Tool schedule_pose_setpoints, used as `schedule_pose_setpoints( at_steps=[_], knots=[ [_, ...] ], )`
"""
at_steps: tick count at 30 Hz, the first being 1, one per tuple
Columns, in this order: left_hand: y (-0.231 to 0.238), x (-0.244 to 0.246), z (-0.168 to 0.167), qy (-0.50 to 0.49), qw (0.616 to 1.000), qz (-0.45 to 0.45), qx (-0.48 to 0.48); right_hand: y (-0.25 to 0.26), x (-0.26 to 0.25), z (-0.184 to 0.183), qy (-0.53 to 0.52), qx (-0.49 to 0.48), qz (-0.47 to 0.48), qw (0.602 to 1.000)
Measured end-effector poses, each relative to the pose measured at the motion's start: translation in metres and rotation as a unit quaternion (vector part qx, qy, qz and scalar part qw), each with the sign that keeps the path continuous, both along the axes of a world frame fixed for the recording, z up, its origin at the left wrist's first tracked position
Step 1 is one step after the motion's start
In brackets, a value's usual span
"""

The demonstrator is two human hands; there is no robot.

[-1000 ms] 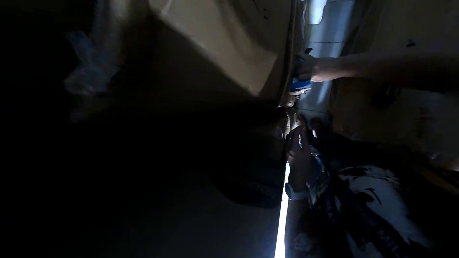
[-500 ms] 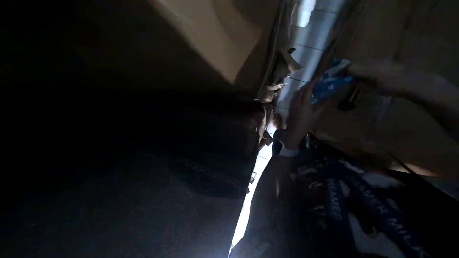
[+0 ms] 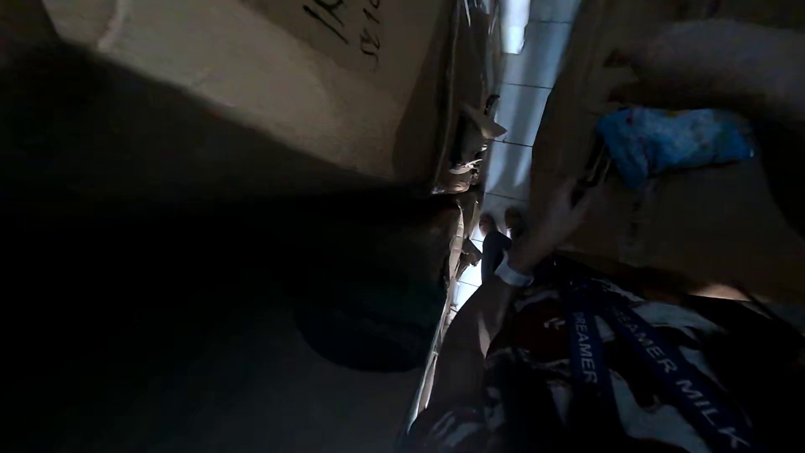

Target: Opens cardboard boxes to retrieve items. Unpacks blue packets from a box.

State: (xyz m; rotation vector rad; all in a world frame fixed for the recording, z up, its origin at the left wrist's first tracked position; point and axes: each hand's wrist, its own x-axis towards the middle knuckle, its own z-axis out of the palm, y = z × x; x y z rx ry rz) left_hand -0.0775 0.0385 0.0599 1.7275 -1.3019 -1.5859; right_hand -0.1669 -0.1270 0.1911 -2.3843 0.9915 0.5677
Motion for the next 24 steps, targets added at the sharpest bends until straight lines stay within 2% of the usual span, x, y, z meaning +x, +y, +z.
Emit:
schedule_pose_setpoints(
  at_steps=[2, 3, 5, 7, 9, 11, 13, 16, 18, 20, 22, 24],
  knots=[
    [0.018, 0.018, -0.005, -0.021, 0.999, 0.03, 0.012, -0.01, 0.025, -0.078, -0.209, 0.021, 0.119, 0.97],
    [0.028, 0.028, -0.005, -0.028, 0.998, 0.05, 0.007, -0.006, 0.05, -0.118, -0.262, 0.051, 0.155, 0.951],
    [0.046, 0.045, -0.005, -0.029, 0.994, 0.108, -0.006, 0.006, 0.105, -0.158, -0.2, 0.098, 0.232, 0.947],
    [0.06, 0.057, -0.003, -0.03, 0.986, 0.165, -0.017, 0.014, 0.144, -0.198, -0.161, 0.079, 0.274, 0.945],
    [0.071, 0.065, -0.009, -0.037, 0.978, 0.205, -0.026, 0.014, 0.174, -0.204, -0.08, 0.091, 0.253, 0.96],
    [0.078, 0.067, -0.018, -0.039, 0.972, 0.23, -0.019, 0.012, 0.189, -0.192, -0.002, 0.146, 0.194, 0.97],
    [0.081, 0.065, -0.024, -0.029, 0.971, 0.239, -0.005, 0.017, 0.193, -0.204, 0.036, 0.134, 0.148, 0.979],
    [0.083, 0.061, -0.034, -0.003, 0.971, 0.24, -0.009, 0.023, 0.184, -0.219, -0.08, 0.076, 0.137, 0.984],
    [0.08, 0.06, -0.035, -0.001, 0.972, 0.235, -0.023, 0.026, 0.176, -0.193, -0.102, 0.118, 0.106, 0.982],
    [0.079, 0.062, -0.035, -0.001, 0.971, 0.235, -0.036, 0.03, 0.175, -0.173, -0.076, 0.183, 0.039, 0.979],
    [0.079, 0.063, -0.035, -0.009, 0.97, 0.24, -0.049, 0.038, 0.172, -0.177, -0.086, 0.227, -0.004, 0.97],
    [0.08, 0.065, -0.036, -0.017, 0.969, 0.244, -0.046, 0.043, 0.16, -0.184, -0.131, 0.249, 0.0, 0.96]
  ],
)
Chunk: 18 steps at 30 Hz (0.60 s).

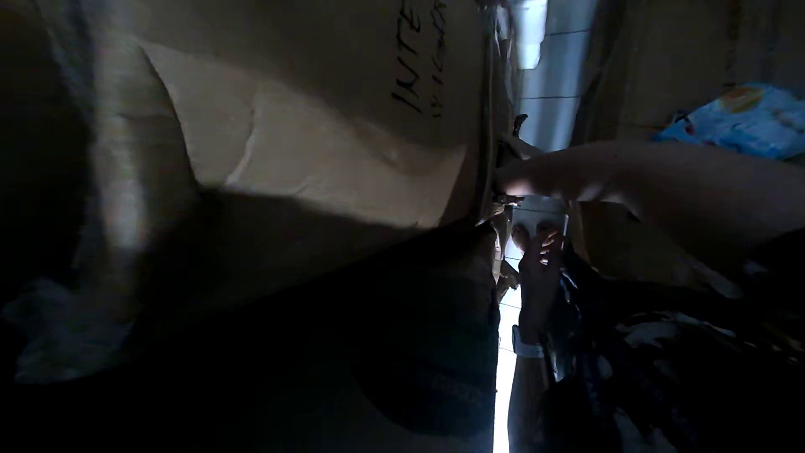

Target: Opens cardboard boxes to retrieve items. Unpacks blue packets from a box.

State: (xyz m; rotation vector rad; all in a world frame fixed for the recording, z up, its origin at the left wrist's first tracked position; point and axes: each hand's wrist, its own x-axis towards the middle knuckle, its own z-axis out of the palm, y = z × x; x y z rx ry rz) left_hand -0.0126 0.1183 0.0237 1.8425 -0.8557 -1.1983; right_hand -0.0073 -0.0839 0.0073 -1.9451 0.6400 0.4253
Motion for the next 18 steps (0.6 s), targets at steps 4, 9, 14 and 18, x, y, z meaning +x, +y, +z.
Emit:
schedule_pose_setpoints(
  at_steps=[4, 9, 14, 18],
  knots=[
    [0.003, 0.006, -0.005, -0.011, 1.0, 0.011, -0.001, 0.002, -0.012, 0.034, 0.087, 0.11, -0.064, 0.988],
    [0.009, 0.008, -0.008, -0.019, 1.0, 0.009, -0.006, 0.018, 0.021, -0.034, 0.045, 0.073, -0.218, 0.972],
    [0.013, 0.01, -0.006, -0.036, 0.999, -0.001, 0.0, 0.007, 0.025, -0.028, -0.009, -0.095, 0.016, 0.995],
    [0.012, 0.01, 0.001, -0.034, 0.999, 0.005, -0.012, 0.007, 0.02, -0.006, 0.032, -0.214, 0.167, 0.962]
  ],
)
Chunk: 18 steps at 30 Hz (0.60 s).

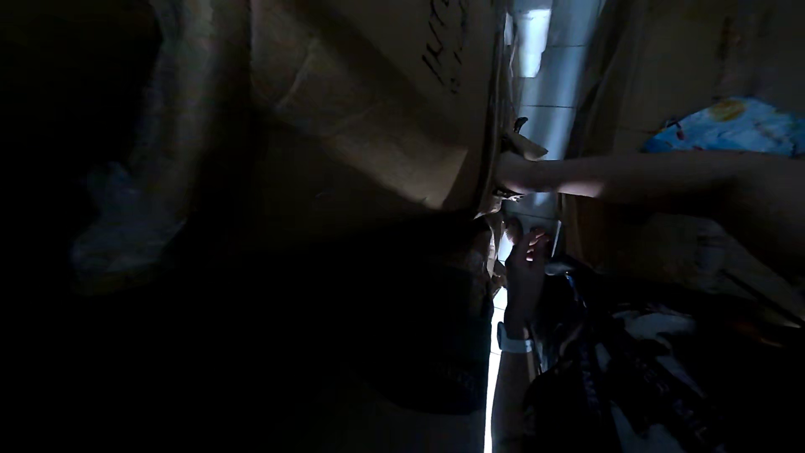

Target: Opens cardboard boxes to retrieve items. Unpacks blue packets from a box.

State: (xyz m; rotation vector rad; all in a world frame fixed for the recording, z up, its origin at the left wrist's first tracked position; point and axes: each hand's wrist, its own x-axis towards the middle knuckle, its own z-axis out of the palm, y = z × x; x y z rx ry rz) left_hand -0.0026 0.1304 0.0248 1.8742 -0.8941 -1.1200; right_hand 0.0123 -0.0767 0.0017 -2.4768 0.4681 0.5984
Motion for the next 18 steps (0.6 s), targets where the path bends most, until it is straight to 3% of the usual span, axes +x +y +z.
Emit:
schedule_pose_setpoints(
  at_steps=[2, 5, 7, 14, 17, 18],
  knots=[
    [0.004, 0.003, 0.002, -0.006, 1.0, 0.005, -0.015, 0.003, -0.005, -0.005, -0.023, -0.009, 0.002, 1.0],
    [0.01, 0.006, 0.005, -0.003, 1.0, 0.018, 0.012, 0.011, -0.025, -0.017, -0.154, -0.02, 0.015, 0.988],
    [0.011, 0.008, 0.002, 0.008, 0.999, 0.013, 0.028, 0.012, -0.042, -0.007, -0.182, -0.011, 0.035, 0.983],
    [0.004, 0.018, 0.009, -0.032, 0.999, 0.016, -0.034, -0.004, -0.103, 0.097, -0.086, 0.019, -0.022, 0.996],
    [0.002, 0.021, 0.018, -0.036, 0.998, 0.037, -0.045, -0.036, -0.15, 0.16, -0.185, 0.04, -0.144, 0.971],
    [0.001, 0.02, 0.02, -0.029, 0.998, 0.038, -0.044, -0.028, -0.149, 0.197, -0.186, 0.044, -0.261, 0.946]
  ],
)
